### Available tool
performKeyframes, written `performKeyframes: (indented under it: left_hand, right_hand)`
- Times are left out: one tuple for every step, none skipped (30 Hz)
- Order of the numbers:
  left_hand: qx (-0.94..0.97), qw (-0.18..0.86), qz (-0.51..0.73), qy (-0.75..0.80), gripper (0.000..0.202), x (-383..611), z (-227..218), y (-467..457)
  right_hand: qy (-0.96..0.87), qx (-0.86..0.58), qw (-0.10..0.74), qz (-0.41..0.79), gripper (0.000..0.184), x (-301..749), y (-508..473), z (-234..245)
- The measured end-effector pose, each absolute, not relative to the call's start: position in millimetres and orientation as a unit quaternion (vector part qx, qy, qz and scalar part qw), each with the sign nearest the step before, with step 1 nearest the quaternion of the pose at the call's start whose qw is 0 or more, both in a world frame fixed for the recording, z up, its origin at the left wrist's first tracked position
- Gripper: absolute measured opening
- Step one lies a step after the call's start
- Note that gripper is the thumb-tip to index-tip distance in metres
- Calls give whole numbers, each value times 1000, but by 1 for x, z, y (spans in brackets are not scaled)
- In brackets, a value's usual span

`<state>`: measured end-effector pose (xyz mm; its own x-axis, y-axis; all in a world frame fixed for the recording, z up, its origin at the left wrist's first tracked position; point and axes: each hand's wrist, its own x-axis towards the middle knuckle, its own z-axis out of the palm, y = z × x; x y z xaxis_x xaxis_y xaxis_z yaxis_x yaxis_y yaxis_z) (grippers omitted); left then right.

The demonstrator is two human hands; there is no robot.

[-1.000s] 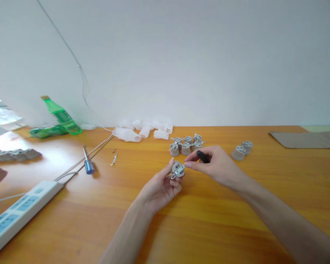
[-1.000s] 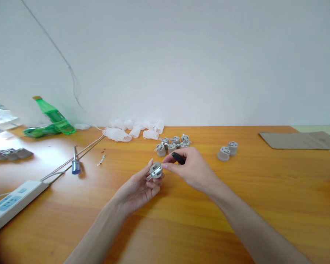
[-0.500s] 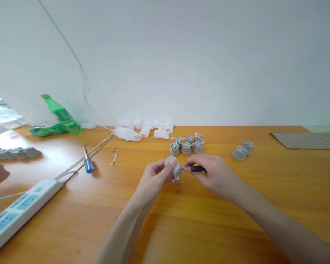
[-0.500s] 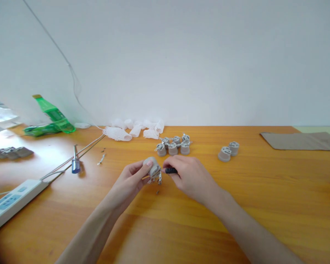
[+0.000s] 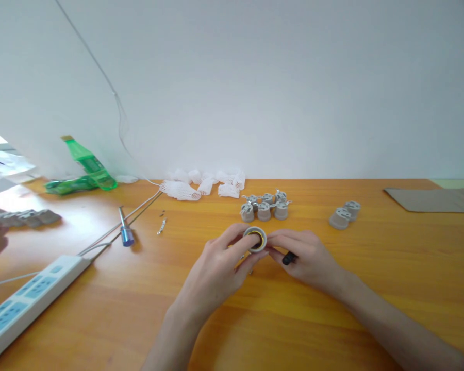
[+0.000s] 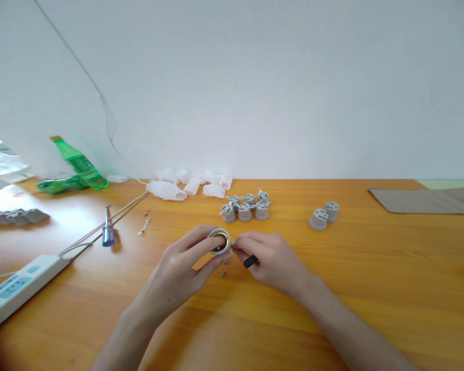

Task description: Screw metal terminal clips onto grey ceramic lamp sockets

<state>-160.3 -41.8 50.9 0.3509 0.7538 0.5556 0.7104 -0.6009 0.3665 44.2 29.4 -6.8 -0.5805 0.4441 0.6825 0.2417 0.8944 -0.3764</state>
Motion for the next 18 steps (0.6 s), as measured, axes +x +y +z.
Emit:
performKeyframes:
  left_hand:
    - [821, 14, 355, 447, 10, -161, 50, -42]
    - [820, 0, 356, 447, 14, -162, 49, -41]
    - [820, -12, 358, 447, 19, -162, 49, -41]
    - [820, -21, 359, 445, 24, -162, 49, -42]
    - [820, -30, 362, 442, 28, -163, 49, -42]
    - [819, -40, 366, 439, 30, -163, 49, -42]
    - [817, -48, 372, 438, 31, -163, 49, -42]
    - [814, -53, 376, 439, 32, -162, 49, -43]
    - [813, -50, 375, 443, 32, -162, 48, -43]
    - [815, -41, 366, 448, 32, -161, 48, -42]
    - [818, -30, 354, 452, 32, -161, 47, -42]
    - [822, -19, 344, 453, 31, -160, 45, -41]
    - [824, -12, 341, 452, 31, -159, 44, -41]
    - [822, -9, 349, 450, 29, -158, 42, -40]
    - [816, -9, 365, 448, 28, -157, 41, -39]
    - [809, -10, 382, 447, 26, -156, 39, -39]
    - [802, -9, 395, 447, 24, -155, 38, -39]
    - [798, -7, 403, 448, 23, -154, 37, -38]
  right_hand:
    - [-877, -195, 416, 137, 12, 44, 31, -8]
    - [-874, -199, 417, 148, 12, 45, 32, -9]
    - [-871, -206, 417, 156, 13, 45, 33, -10]
    - [-868, -216, 417, 160, 12, 46, 34, -11]
    - [-865, -226, 416, 163, 12, 47, 35, -13]
    - [-863, -237, 416, 164, 12, 47, 36, -14]
    - [-860, -247, 415, 165, 11, 48, 37, -15]
    - [-856, -255, 418, 164, 11, 49, 38, -16]
    - [-852, -263, 423, 163, 10, 49, 39, -17]
    - [-846, -272, 428, 162, 10, 50, 40, -17]
    - [-840, -281, 435, 160, 9, 51, 41, -18]
    - [-835, -291, 439, 159, 9, 52, 42, -18]
    - [-831, -300, 442, 158, 9, 53, 43, -18]
    - [-828, -308, 441, 158, 9, 53, 44, -18]
    - [-827, -314, 438, 160, 9, 54, 45, -19]
    - [-827, -318, 434, 162, 9, 55, 45, -19]
    - [-828, -320, 430, 163, 9, 55, 46, -19]
    - [-829, -321, 427, 165, 9, 55, 46, -19]
